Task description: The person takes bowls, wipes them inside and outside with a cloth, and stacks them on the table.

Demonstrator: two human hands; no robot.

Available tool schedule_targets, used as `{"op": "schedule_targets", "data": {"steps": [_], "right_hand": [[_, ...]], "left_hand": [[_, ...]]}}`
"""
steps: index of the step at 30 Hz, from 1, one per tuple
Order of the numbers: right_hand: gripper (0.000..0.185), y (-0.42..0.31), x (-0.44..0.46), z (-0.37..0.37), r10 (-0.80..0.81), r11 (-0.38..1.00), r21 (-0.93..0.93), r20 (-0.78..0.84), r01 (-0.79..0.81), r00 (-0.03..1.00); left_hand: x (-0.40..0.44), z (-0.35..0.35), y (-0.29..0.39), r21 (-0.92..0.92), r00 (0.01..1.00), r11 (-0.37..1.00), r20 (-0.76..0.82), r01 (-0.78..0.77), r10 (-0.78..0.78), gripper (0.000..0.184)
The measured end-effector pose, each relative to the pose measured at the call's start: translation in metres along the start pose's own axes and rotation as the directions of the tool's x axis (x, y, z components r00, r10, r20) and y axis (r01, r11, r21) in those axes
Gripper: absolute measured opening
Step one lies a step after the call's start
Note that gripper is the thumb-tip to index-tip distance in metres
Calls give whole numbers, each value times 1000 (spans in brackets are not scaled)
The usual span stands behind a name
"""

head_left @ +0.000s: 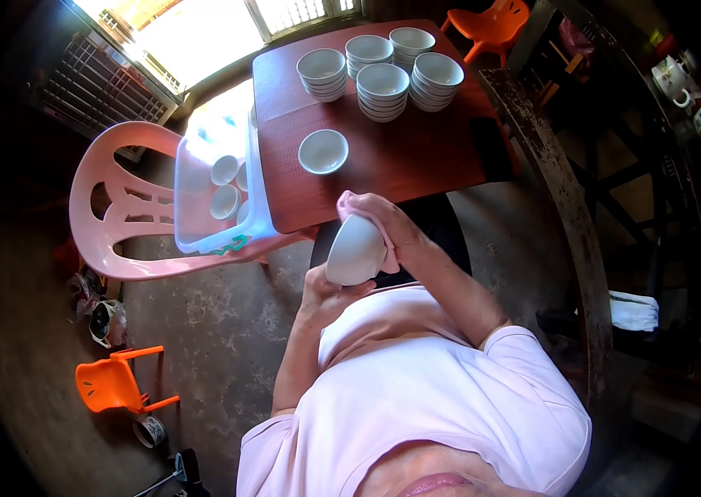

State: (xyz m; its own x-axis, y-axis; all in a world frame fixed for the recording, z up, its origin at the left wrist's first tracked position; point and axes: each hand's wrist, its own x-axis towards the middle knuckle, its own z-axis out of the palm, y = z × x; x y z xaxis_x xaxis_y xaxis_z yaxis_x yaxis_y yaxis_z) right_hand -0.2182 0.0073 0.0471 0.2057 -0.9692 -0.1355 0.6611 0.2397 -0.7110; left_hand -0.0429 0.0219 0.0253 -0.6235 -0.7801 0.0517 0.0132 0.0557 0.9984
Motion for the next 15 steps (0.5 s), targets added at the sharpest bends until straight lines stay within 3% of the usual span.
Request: {"op": "schedule_targets", "data": {"steps": [1,2,3,4,5,6,7,9,10,11,12,13,15], "right_hand": [[24,9,4,-3,6,939,343,-6,-4,1000],[25,14,6,-9,37,949,316,-69,-14,997],[26,15,6,-17,-45,999,-24,-62,44,997],[26,0,2,-13,-121,926,-363,-27,103,992],[27,-16,-4,-2,-175,738,-658,30,151,984],[29,-38,-16,33,13,557,-813,-199,-172,980],[30,-32,-9,32,-178,179,-940,258,289,950],[32,-31,-10,33,-44,217,-955,198,203,979],[33,-22,-6,26,-160,584,-769,206,261,965],[33,-9,-1,15,-267,838,-447,166,314,949],[32,6,-2,11,-236,949,-220,-15,227,972],[31,20,-3,9,-196,977,44,-196,209,961],[32,35,-2,9,-131,967,146,-420,209,898]], "left_hand": [[-1,1,-1,76,999,997,-9,-30,31,20],[2,1,1,117,999,992,30,-43,40,21],[3,-1,2,21,997,1000,83,9,-11,22],[6,-4,3,-73,989,995,138,62,-52,22],[8,-8,5,-166,977,979,195,121,-88,23],[9,-12,18,-271,959,941,249,204,-136,24],[8,-17,15,-306,947,914,261,268,-190,25],[5,-14,4,-438,976,882,192,175,-99,25],[4,-16,7,-513,982,844,169,157,-80,25],[4,-17,9,-587,988,798,144,136,-62,25],[7,-14,7,-704,998,709,55,37,2,26],[10,-12,14,-771,999,636,-10,23,-49,26],[11,-15,5,-746,998,663,39,58,-43,29]]}}
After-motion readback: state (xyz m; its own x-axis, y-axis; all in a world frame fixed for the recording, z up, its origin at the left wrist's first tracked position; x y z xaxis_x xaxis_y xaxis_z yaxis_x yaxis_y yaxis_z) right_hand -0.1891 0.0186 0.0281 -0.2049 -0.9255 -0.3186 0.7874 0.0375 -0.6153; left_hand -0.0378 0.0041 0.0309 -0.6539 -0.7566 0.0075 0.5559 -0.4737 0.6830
